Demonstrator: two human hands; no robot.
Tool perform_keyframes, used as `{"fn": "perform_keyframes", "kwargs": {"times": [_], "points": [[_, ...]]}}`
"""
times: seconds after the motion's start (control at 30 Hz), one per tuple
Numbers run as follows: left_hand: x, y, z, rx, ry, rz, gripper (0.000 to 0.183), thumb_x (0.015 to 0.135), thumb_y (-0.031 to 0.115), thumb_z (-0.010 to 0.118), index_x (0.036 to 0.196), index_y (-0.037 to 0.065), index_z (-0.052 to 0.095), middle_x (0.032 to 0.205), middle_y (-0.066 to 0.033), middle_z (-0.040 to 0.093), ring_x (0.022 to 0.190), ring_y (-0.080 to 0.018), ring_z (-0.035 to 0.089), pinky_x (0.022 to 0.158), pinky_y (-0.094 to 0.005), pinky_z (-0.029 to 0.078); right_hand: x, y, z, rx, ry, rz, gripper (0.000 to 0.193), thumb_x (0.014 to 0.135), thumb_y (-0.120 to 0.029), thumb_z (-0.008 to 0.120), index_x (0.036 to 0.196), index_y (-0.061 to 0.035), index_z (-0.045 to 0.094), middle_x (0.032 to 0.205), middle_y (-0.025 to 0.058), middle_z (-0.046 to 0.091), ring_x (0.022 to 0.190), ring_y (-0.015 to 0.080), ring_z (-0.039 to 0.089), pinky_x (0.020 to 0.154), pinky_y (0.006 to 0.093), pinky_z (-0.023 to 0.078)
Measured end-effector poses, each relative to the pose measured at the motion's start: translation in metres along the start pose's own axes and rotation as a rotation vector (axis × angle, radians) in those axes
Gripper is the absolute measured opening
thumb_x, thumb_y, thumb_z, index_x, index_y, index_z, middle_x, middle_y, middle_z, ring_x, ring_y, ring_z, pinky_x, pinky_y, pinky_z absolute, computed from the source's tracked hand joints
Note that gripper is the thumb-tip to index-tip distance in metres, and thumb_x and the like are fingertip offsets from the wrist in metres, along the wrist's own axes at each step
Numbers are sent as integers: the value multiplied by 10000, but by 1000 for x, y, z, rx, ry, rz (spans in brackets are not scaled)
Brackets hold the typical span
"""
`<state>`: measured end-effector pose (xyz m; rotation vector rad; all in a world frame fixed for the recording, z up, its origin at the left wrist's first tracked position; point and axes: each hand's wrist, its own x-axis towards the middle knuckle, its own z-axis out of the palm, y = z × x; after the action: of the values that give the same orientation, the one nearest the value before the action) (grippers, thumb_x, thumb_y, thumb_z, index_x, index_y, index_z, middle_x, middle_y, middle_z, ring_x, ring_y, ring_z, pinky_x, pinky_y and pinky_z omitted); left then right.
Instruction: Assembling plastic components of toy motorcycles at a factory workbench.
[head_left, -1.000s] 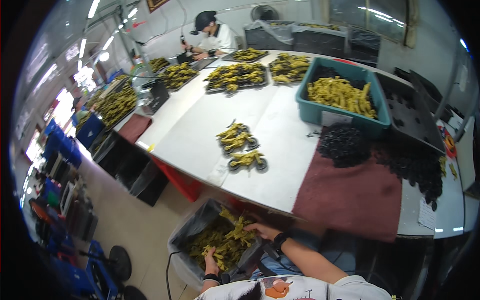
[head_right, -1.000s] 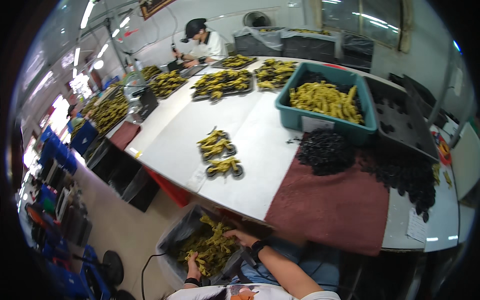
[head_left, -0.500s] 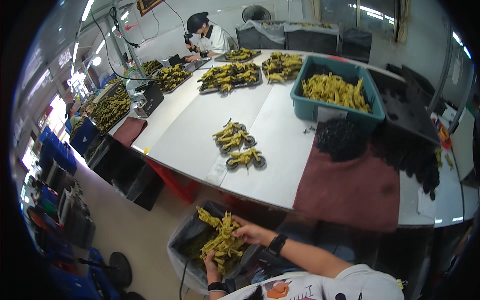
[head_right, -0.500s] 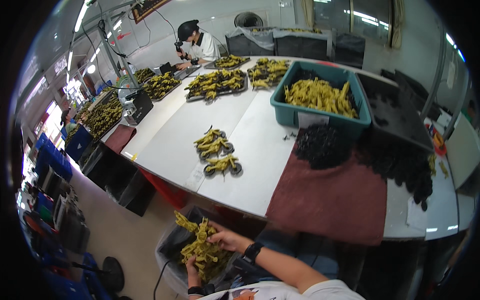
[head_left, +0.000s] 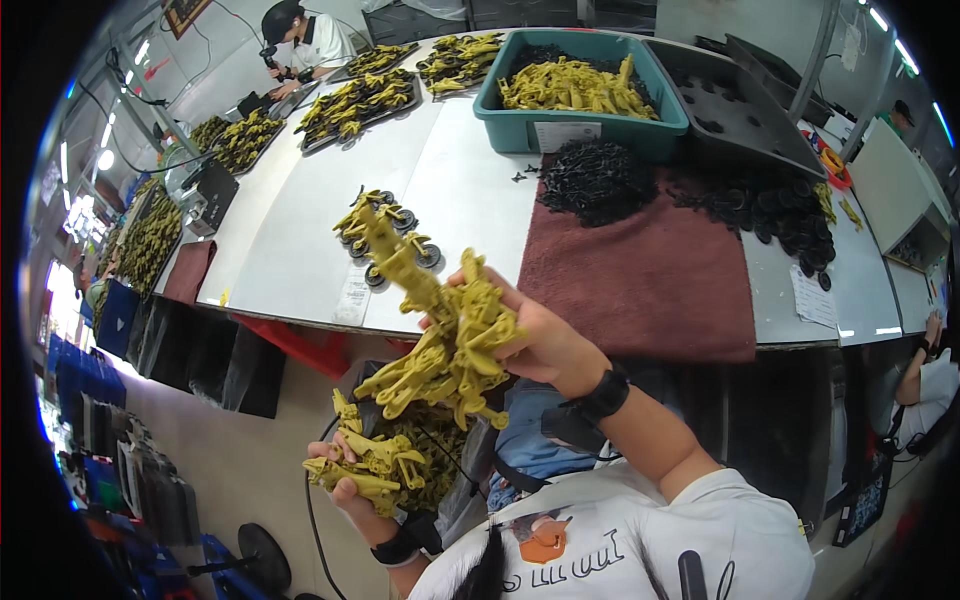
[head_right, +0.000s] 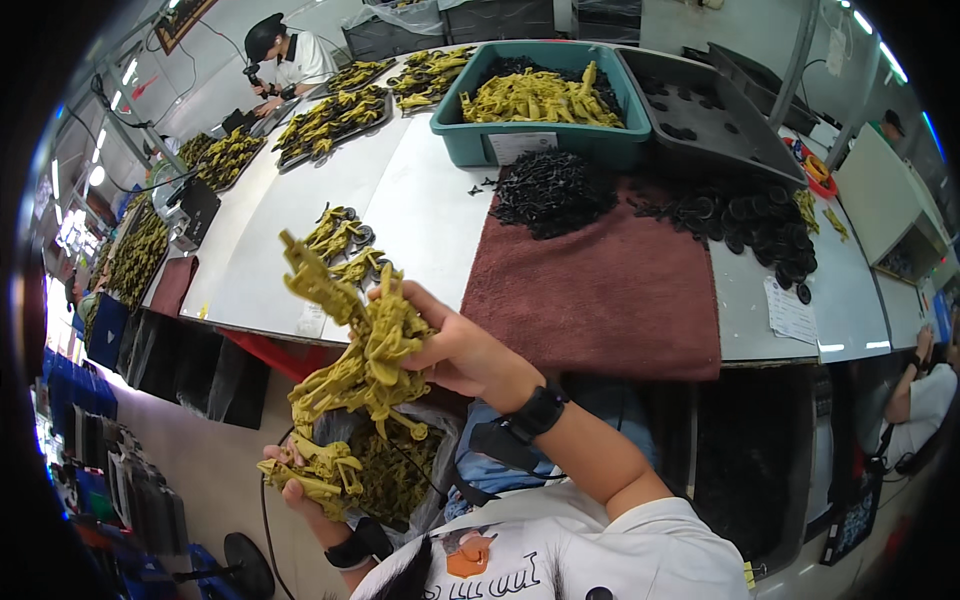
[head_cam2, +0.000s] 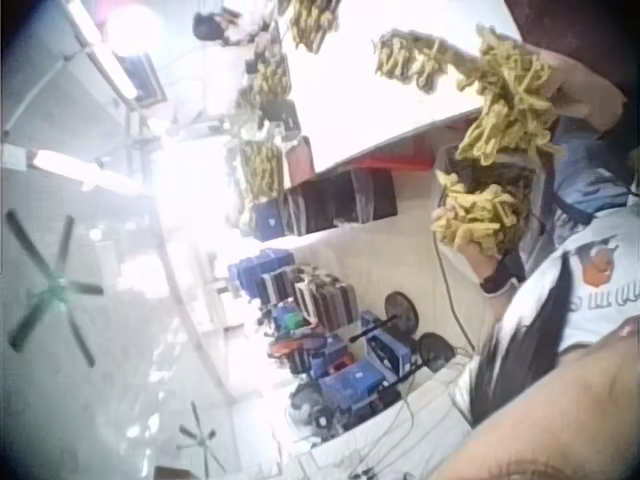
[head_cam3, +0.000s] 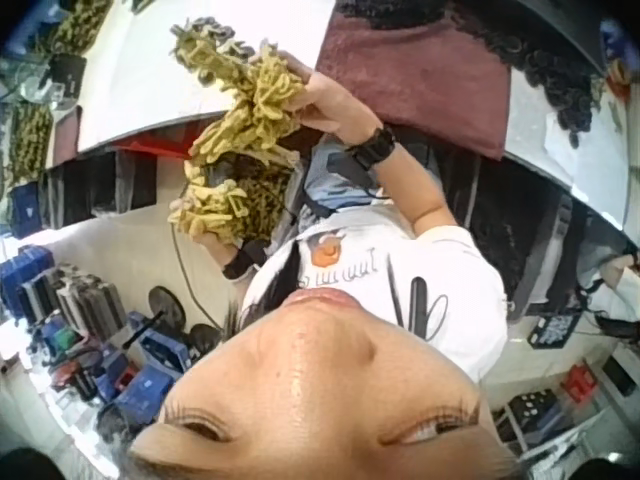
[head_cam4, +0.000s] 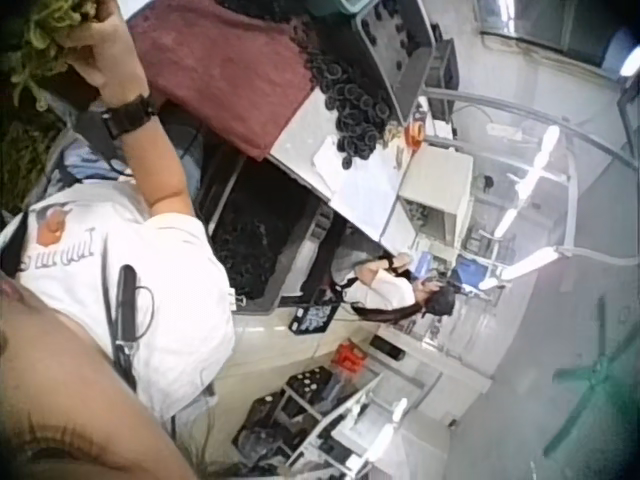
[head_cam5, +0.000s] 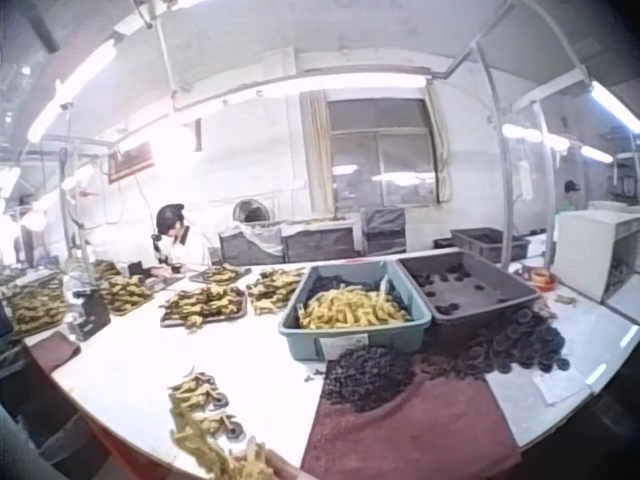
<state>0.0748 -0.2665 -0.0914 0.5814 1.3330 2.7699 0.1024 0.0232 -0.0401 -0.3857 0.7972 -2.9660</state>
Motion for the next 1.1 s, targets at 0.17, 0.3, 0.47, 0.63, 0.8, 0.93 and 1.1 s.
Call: {"fn": "perform_keyframes", "kwargs": {"times": [0.17,0.3,0.47,0.63,0.8,0.93,1.1], "points": [[8,4,71,-174,-204,-4,463,713,252,740,931,130,351,848,-38,416,789,-147,435,711,-265,425,-14,-48,2,18,35,-195,827,668,142,539,1422,-138,348,1301,143,498,1194,294,522,995,462,469],[44,-5,119,-391,-567,-85,410,742,189,706,932,126,348,847,-46,418,807,-167,468,748,-317,503,-7,-107,21,-128,82,-399,709,757,-45,617,1409,-157,360,1310,143,486,1174,315,531,944,531,501],[109,-19,228,-516,-484,6,405,727,215,675,991,134,378,890,-68,455,837,-208,494,740,-362,511,-11,-210,32,-327,203,-832,380,875,-72,594,1232,20,499,1206,175,577,1139,363,570,943,535,515],[168,-39,294,-152,-256,39,364,782,233,674,1056,55,513,926,-76,565,737,-154,558,658,-271,489,5,-328,22,-696,429,-873,318,819,-275,697,1044,-53,666,985,130,694,885,287,686,749,385,549],[184,-65,328,-122,-204,-88,295,795,147,694,1032,33,560,875,-43,610,686,-128,587,631,-257,495,25,-387,-67,-1009,856,-641,595,713,-9,731,1259,-89,508,1101,140,615,960,345,640,763,598,550],[165,-85,314,-74,-257,-90,405,744,59,668,1102,53,480,951,-66,551,905,-137,524,843,-292,431,19,-398,-123,-1591,1035,-292,642,773,-188,727,1347,-112,450,1065,125,626,913,227,633,691,408,532],[126,-75,279,-161,-219,-279,468,580,178,624,982,94,399,851,-86,436,845,-194,445,837,-305,386,30,-394,-146,-1961,1073,223,859,718,-494,754,1414,-132,404,1299,191,551,1150,329,560,947,435,464]]}}
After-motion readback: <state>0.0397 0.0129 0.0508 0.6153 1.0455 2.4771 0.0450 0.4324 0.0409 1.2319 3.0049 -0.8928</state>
